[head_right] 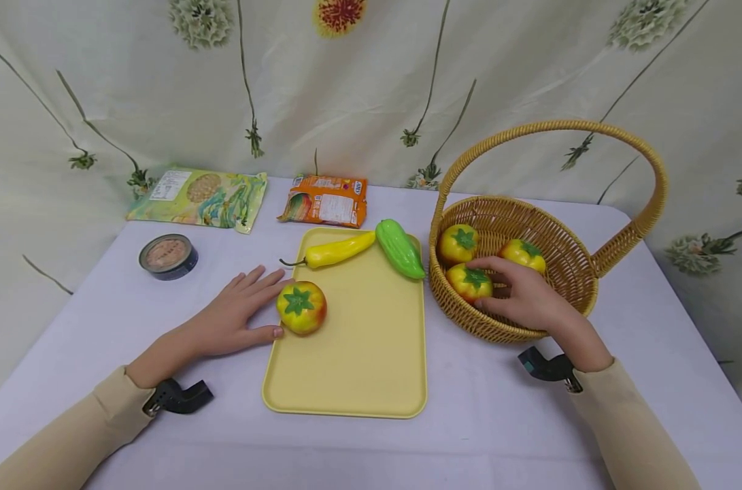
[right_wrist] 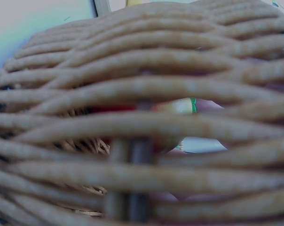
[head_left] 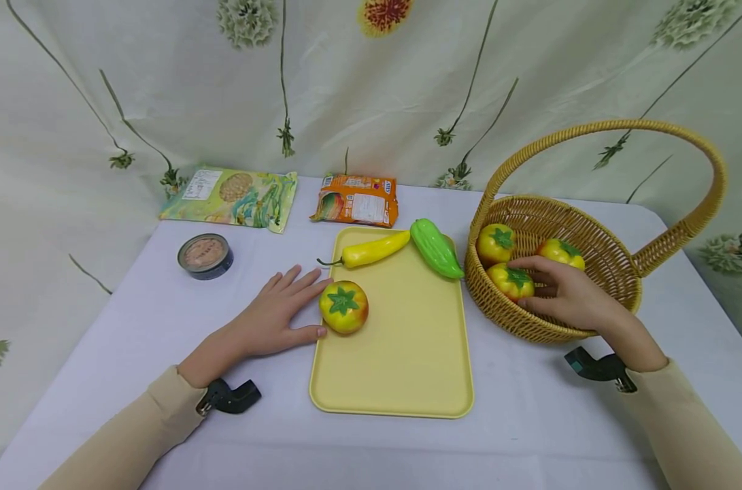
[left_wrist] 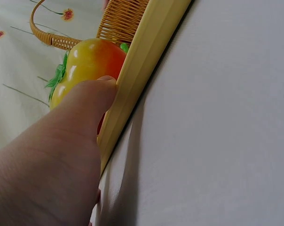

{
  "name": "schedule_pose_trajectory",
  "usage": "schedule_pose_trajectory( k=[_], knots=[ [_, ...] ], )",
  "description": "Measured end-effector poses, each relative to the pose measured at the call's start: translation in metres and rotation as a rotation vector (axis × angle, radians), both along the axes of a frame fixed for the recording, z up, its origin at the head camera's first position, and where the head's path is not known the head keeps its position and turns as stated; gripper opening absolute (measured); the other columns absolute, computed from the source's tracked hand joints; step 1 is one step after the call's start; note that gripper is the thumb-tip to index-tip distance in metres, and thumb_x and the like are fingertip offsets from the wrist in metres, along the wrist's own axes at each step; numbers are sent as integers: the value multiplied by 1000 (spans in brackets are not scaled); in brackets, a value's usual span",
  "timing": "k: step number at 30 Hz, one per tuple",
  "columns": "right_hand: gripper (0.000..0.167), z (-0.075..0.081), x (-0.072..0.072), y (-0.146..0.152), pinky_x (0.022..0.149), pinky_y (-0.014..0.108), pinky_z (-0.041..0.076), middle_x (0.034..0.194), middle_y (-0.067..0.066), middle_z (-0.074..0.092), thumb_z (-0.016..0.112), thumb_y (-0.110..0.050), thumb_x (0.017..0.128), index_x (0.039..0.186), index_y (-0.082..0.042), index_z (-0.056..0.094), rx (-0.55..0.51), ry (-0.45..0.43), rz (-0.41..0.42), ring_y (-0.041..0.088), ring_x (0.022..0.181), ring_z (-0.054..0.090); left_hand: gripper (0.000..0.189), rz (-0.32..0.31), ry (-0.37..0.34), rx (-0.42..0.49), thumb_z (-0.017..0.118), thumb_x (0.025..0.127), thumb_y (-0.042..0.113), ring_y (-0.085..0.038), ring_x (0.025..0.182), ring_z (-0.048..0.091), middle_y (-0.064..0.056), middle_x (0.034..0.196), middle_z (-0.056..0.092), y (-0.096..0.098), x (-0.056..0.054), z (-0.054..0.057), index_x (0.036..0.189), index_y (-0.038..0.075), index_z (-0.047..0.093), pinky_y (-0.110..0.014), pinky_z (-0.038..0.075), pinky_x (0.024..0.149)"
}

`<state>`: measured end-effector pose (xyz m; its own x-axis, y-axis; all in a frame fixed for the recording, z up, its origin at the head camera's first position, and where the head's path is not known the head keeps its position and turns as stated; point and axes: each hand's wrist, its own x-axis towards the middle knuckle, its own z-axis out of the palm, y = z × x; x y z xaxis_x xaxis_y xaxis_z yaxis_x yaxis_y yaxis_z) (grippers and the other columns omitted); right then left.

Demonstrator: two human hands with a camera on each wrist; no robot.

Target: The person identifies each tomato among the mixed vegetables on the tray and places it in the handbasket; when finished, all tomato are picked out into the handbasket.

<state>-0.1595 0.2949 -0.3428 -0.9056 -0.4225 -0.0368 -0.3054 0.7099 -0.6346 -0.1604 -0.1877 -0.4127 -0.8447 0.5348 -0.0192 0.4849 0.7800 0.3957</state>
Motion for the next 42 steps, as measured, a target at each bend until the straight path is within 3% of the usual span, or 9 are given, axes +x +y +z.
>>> schedule_pose_trajectory(
  k=[42],
  knots=[
    [47, 3, 2, 1, 99, 61, 51, 140, 23, 57, 69, -13, 98, 141, -2, 54, -56, 41, -44, 52, 128, 58, 81, 0, 5, 2, 66, 91, 57, -47, 157, 15, -13, 169, 29, 0, 1, 1, 159, 22, 39, -73, 11, 122]
  ],
)
